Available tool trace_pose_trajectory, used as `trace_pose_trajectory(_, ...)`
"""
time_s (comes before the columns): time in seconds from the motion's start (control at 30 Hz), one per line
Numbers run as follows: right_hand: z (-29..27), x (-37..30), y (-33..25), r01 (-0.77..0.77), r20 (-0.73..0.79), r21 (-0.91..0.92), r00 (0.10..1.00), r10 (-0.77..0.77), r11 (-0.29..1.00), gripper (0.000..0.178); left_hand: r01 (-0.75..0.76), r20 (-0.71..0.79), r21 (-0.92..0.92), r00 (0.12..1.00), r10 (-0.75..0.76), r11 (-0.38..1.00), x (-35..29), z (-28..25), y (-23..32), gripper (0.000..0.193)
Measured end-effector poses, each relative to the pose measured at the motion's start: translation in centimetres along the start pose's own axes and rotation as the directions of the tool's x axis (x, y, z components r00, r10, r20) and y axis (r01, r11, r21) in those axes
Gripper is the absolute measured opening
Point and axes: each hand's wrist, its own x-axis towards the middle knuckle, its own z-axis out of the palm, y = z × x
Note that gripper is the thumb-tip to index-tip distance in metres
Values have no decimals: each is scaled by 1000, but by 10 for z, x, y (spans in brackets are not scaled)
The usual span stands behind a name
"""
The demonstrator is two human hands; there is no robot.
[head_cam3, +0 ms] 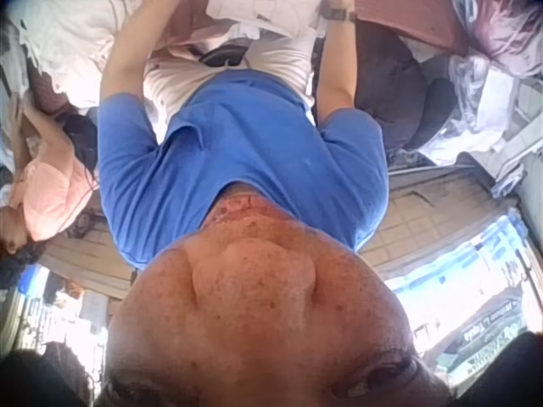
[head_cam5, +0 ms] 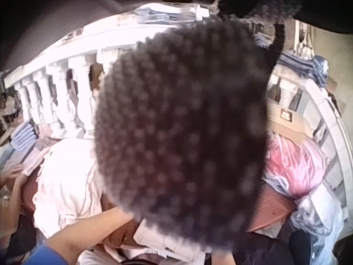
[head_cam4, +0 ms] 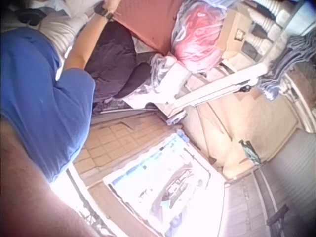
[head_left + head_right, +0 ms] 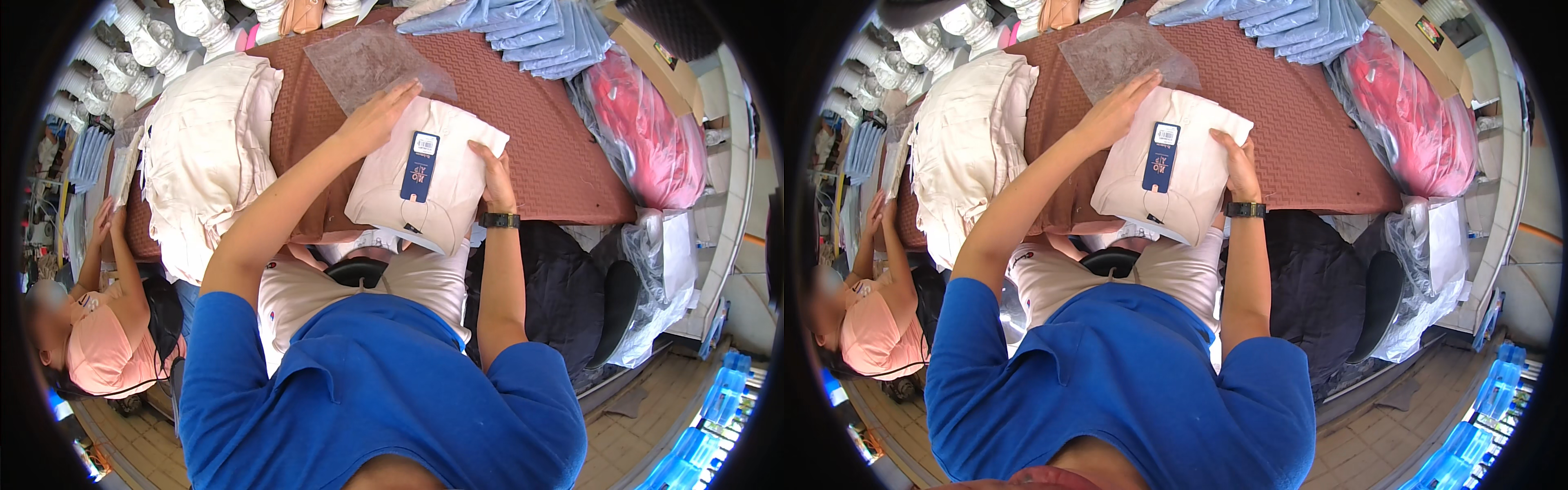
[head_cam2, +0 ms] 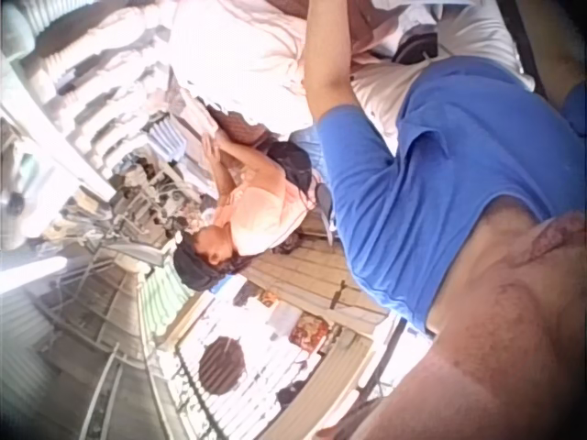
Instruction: The person folds a light pink garment on a table, attaches a tag to it, and places it into a clear plastic bag.
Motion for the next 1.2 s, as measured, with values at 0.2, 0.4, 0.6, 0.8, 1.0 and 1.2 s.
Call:
trace_pose_trajectory(0.2, 18, 9, 2, -7, -15, 67, 1000, 8, 998, 25, 85, 49, 11, 995, -85, 996, -4, 12, 50, 78)
trace_pose_trajectory(0.4, 34, 22, 10, -23, 36, 113, 999, 19, 993, 40, 80, -59, -27, 995, -81, 996, 2, 19, 63, 77)
trace_pose_trajectory(0.6, 49, 31, 1, -53, 65, 12, 997, 52, 999, 40, 104, -71, 53, 992, -100, 993, 14, 12, 57, 63)
trace_pose_trajectory(0.8, 56, 43, 0, -209, 119, 116, 973, 196, 971, 40, -28, 11, 190, 1000, 26, 981, 23, 6, 28, 39)
trace_pose_trajectory(1.0, 55, 57, 8, -110, 102, -31, 988, 112, 993, 43, -90, 105, 294, 993, 61, 951, 40, -2, 36, 45)
trace_pose_trajectory(1.2, 57, 74, 27, 40, 136, -113, 990, -24, 993, 42, -110, 5, 397, 993, 118, 911, 52, 13, 36, 59)
